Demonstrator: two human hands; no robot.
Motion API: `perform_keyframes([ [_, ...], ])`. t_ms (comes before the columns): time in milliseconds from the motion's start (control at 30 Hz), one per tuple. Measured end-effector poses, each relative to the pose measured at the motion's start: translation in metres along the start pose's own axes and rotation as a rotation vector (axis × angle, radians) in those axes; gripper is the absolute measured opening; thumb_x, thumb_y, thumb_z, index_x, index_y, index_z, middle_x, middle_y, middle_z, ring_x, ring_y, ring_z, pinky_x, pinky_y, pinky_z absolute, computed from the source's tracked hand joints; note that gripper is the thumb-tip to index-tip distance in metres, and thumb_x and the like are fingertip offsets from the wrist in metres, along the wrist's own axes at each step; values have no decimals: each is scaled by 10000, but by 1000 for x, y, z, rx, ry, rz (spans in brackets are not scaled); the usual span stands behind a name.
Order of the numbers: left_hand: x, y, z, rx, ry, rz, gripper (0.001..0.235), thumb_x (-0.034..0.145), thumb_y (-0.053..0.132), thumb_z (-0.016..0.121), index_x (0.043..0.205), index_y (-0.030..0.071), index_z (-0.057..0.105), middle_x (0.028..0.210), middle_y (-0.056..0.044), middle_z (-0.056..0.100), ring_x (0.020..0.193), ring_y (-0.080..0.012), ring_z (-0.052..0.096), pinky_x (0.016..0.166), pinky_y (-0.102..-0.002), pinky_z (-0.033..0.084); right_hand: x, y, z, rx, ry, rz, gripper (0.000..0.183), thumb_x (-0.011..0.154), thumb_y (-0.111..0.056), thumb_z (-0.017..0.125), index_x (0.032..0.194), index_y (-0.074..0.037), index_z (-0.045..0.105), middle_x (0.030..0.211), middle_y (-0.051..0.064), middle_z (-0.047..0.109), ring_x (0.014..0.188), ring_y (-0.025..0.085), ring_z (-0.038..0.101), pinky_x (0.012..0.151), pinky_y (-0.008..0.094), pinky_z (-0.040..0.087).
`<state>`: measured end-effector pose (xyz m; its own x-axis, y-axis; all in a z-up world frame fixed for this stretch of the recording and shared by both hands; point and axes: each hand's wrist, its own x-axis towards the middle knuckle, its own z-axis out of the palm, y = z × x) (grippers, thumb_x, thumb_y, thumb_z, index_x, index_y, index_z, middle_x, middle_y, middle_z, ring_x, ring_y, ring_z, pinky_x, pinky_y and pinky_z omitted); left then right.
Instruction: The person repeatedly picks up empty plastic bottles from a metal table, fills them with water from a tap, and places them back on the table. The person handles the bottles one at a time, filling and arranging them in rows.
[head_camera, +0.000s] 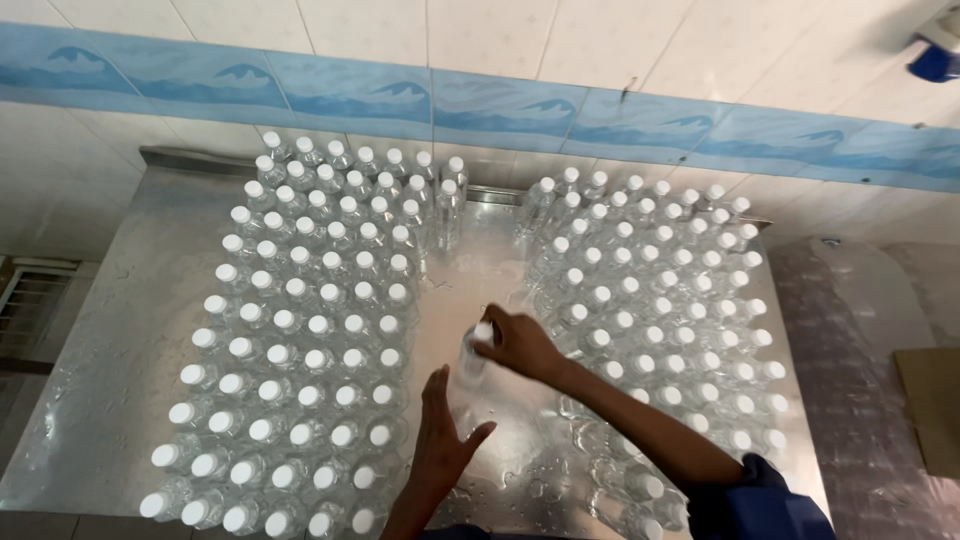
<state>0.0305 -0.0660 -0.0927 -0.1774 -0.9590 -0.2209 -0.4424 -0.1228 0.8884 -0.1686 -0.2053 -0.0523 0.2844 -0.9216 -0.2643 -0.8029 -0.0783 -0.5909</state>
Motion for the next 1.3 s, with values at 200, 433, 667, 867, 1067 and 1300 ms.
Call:
perform_keyframes([
  [200,-25,-40,-2,-117,-216,-257,1034,892,545,844,1704,373,228,1781,29,217,1428,-191,632,1072,-587,563,145,29,2,50,240,-59,388,931,-398,825,1064,-108,605,816,109,764,631,261,713,507,387,493],
  [433,-7,-84,20,-186,-260,-168,832,983,495,775,1678,347,341,1739,-55,200,1370,-261,671,1062,-475,633,229,12,9,185,332,5,359,926,-305,772,1120,-91,559,814,69,697,679,265,646,609,428,450],
  [667,14,-68,7,-229,-259,-209,750,986,401,736,1642,257,402,1670,-19,374,1338,-213,673,1037,-440,611,224,36,36,344,372,-42,1013,847,-253,936,1633,-138,308,1264,151,473,1030,283,579,841,442,595],
  [867,8,-88,20,-227,-269,-150,744,980,361,803,1627,279,447,1672,-30,419,1279,-204,708,985,-400,626,270,72,23,402,219,-157,1725,642,-314,1086,1694,-120,-267,1827,201,-155,1689,418,-34,1348,579,112],
  [1067,2,-92,11,-253,-299,-205,699,1019,394,757,1633,282,443,1652,-23,425,1281,-193,693,992,-373,592,294,69,6,444,61,-326,1781,666,-115,1092,1627,-179,-406,1824,173,-236,1706,403,33,1316,508,292],
  [1300,11,-87,16,-245,-230,-91,634,1001,383,768,1576,253,532,1528,-33,543,1225,-196,725,939,-373,611,288,70,20,364,68,-312,1740,680,-38,1048,1613,-154,-416,1808,222,-111,1633,462,290,1160,541,500],
])
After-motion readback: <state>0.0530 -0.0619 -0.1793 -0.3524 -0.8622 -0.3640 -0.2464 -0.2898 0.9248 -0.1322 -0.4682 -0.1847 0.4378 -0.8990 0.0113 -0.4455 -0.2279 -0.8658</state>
